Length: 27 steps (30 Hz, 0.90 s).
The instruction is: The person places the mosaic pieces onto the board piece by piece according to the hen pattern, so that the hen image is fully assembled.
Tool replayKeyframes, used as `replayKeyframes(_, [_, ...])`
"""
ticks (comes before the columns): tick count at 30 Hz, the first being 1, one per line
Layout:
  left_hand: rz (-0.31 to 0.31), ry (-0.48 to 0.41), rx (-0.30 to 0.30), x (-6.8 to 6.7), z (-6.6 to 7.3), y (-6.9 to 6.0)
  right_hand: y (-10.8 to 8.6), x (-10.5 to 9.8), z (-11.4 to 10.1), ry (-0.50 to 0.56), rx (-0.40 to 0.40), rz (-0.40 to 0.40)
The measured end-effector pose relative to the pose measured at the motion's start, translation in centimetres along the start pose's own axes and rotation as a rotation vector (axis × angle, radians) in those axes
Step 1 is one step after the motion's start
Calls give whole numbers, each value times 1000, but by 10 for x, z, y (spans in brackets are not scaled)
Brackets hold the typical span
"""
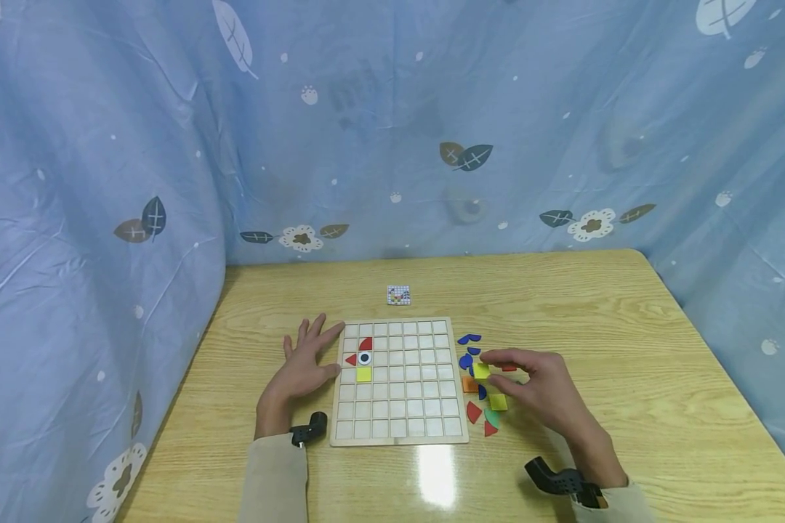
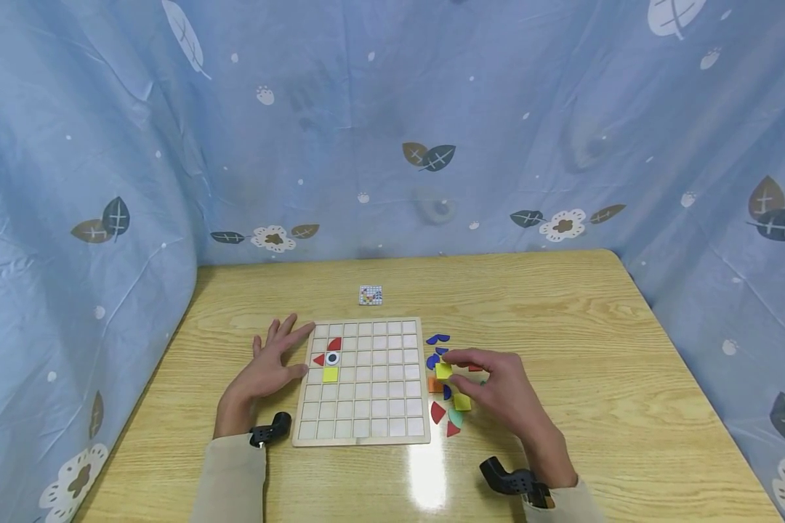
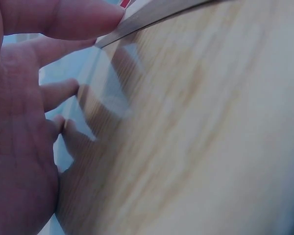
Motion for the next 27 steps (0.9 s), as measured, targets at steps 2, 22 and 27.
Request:
replayKeyframes(2, [1, -10, 0, 0, 1, 0, 3, 5, -3, 7, 3, -2])
replayKeyframes(22, [1, 4, -5, 0, -1, 0, 36, 72, -41, 170, -88, -85])
replayKeyframes(27, [5, 0, -5, 0, -1, 1, 43, 90, -48, 194, -64, -140])
Point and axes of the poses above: each hand's wrist, its own y-axis towards the middle knuckle, its own x-axis out of the palm, z = x × y, the point moved 6 cm from there along y, towards the middle knuckle, and after that the axes turned 6 degrees about x, right-handed, at the moved point
